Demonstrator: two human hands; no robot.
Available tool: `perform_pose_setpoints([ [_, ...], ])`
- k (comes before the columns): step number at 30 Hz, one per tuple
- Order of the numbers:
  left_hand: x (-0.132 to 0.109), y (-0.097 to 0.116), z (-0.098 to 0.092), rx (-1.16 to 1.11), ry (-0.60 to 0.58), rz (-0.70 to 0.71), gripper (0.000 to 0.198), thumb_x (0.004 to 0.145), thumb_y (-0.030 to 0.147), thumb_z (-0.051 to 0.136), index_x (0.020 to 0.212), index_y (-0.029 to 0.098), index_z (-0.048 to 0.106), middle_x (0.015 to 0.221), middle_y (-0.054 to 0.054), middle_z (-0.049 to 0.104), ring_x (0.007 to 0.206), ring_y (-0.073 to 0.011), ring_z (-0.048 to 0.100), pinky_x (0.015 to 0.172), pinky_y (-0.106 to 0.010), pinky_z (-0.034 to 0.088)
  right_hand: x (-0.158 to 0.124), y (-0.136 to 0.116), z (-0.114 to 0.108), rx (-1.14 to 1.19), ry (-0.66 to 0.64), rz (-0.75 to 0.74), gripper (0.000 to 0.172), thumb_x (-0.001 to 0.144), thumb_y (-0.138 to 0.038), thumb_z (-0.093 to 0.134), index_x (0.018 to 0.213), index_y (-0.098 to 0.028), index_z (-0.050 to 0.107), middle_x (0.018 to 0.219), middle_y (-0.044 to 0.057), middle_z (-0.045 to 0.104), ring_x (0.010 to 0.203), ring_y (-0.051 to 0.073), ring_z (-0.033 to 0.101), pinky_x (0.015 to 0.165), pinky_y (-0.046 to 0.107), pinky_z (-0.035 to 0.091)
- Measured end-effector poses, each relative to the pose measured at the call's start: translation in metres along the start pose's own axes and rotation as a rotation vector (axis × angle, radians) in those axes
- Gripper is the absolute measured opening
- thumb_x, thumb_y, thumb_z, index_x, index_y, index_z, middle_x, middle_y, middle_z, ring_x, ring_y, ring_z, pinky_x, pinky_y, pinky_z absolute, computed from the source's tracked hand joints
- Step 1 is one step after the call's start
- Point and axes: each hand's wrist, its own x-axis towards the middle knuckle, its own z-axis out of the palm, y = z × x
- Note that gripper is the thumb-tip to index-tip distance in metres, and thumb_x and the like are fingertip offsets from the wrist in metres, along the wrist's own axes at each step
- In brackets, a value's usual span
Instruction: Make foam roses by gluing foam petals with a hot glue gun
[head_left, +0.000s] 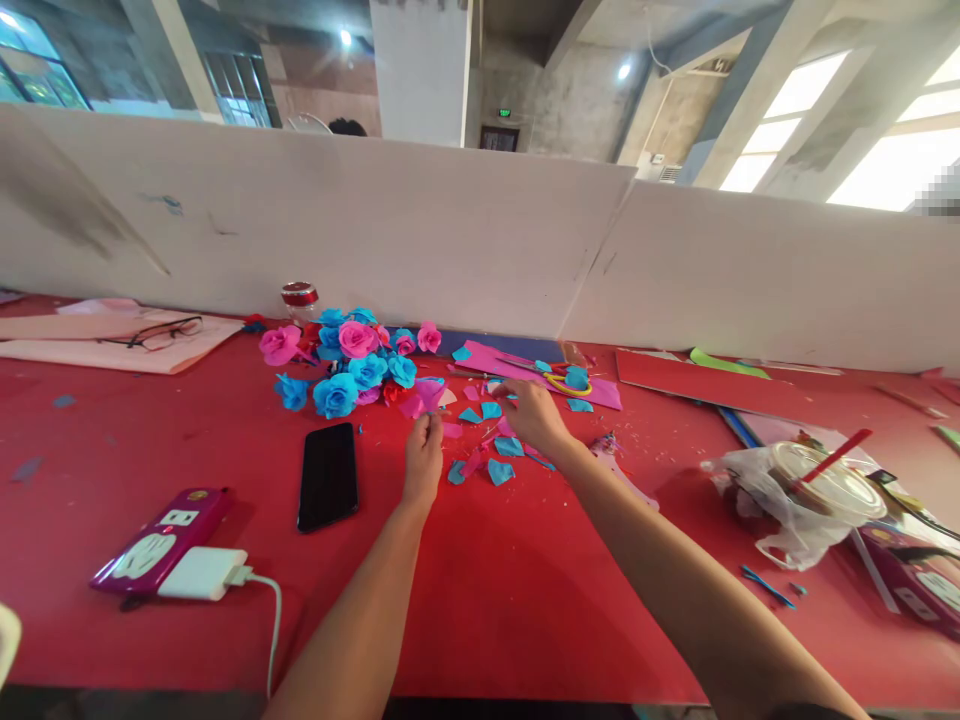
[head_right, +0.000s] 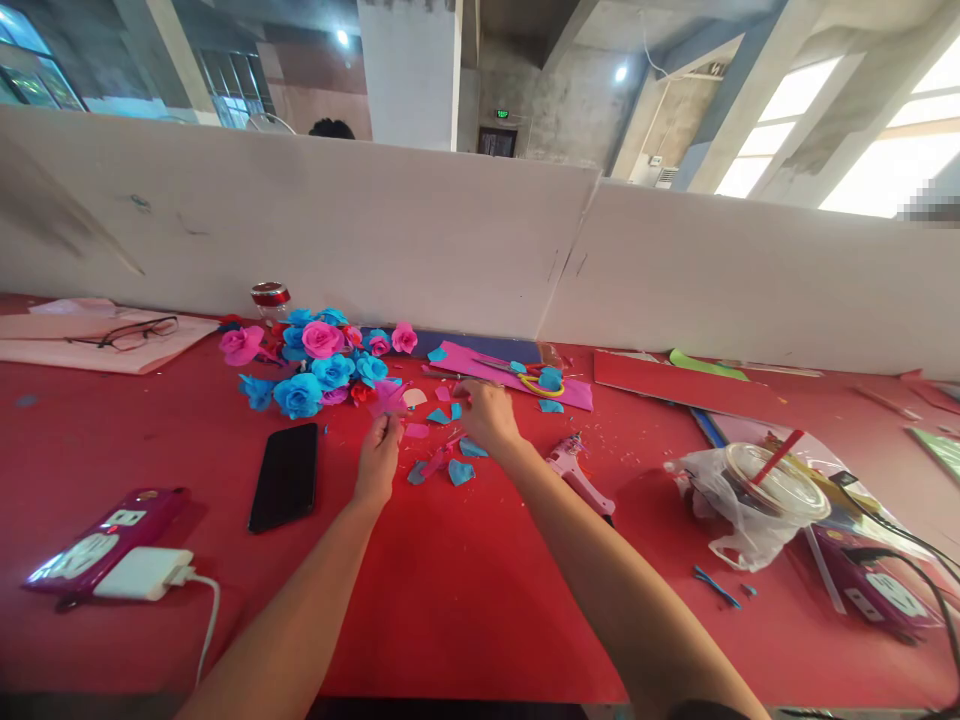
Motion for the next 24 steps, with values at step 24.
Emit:
perform_pose_setpoints([
  [24,-0.009,0.004,0.003,0.037,-0.217,0.224,0.013,0.081,0.032,0.060,0.081,0.023,0.070,0.092,-0.007,0.068,0.093,-0.0215,0.062,0.088,-0.033,0.046,-0.144,0.138,-0.017,-0.396,0.087,0.255,0.048,0.081,-0.015,0.046,0.128,-0.018,0.052,0.123,0.015,0.058,0.103,0.030,0.060,0.083,0.042,0.047],
])
